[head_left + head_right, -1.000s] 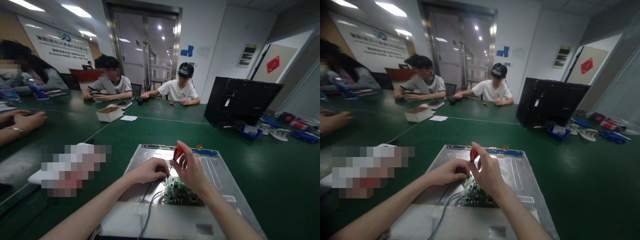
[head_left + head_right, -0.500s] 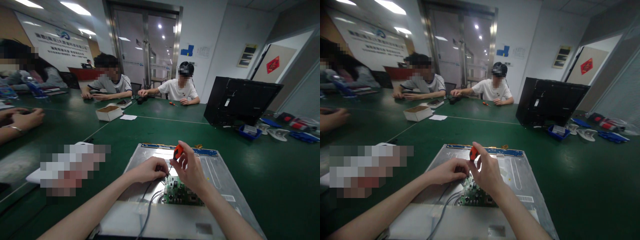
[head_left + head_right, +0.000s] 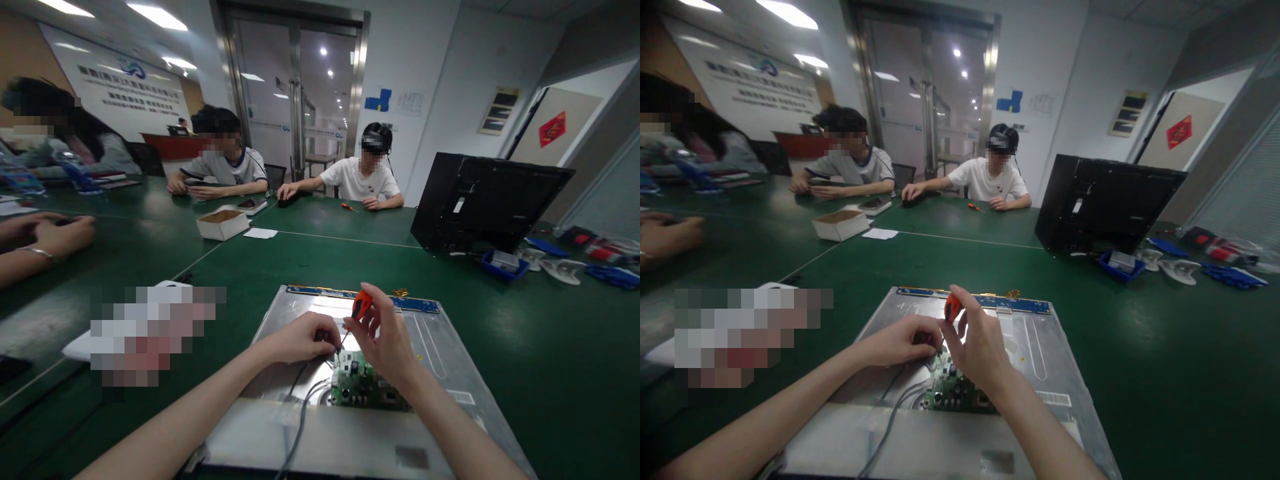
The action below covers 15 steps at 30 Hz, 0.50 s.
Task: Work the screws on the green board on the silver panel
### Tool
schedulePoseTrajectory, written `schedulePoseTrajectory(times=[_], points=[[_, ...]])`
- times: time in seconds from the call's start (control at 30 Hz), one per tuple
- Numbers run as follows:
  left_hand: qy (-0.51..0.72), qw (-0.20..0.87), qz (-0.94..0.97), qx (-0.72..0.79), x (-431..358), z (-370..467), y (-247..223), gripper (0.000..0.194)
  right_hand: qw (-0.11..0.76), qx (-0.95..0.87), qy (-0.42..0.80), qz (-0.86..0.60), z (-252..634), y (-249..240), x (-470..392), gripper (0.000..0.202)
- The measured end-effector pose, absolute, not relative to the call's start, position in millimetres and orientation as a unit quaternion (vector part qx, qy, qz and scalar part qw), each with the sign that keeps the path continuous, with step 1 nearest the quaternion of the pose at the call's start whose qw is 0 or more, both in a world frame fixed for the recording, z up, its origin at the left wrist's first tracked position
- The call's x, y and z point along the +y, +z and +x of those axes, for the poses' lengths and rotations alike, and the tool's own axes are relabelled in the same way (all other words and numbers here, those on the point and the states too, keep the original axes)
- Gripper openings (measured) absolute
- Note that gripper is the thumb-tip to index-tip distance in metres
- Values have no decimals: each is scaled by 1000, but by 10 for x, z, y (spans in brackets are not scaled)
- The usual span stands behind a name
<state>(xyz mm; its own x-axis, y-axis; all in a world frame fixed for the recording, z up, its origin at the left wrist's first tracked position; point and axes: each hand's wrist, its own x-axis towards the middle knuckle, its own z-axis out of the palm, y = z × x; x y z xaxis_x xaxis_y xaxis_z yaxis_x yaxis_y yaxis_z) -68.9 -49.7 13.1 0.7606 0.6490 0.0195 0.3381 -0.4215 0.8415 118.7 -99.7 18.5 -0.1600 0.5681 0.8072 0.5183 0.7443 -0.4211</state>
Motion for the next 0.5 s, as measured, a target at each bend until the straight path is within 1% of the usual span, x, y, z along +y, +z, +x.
schedulePoseTrajectory(times=[0.1,0.33,0.5], points=[[176,450,825,292,-501,-693,130,9,539,-762,20,-359,1195,183,-989,53],[171,464,819,291,-495,-694,141,4,519,-772,64,-362,1209,206,-1008,62],[175,458,825,280,-489,-699,125,4,534,-757,22,-375,1191,212,-1000,58]])
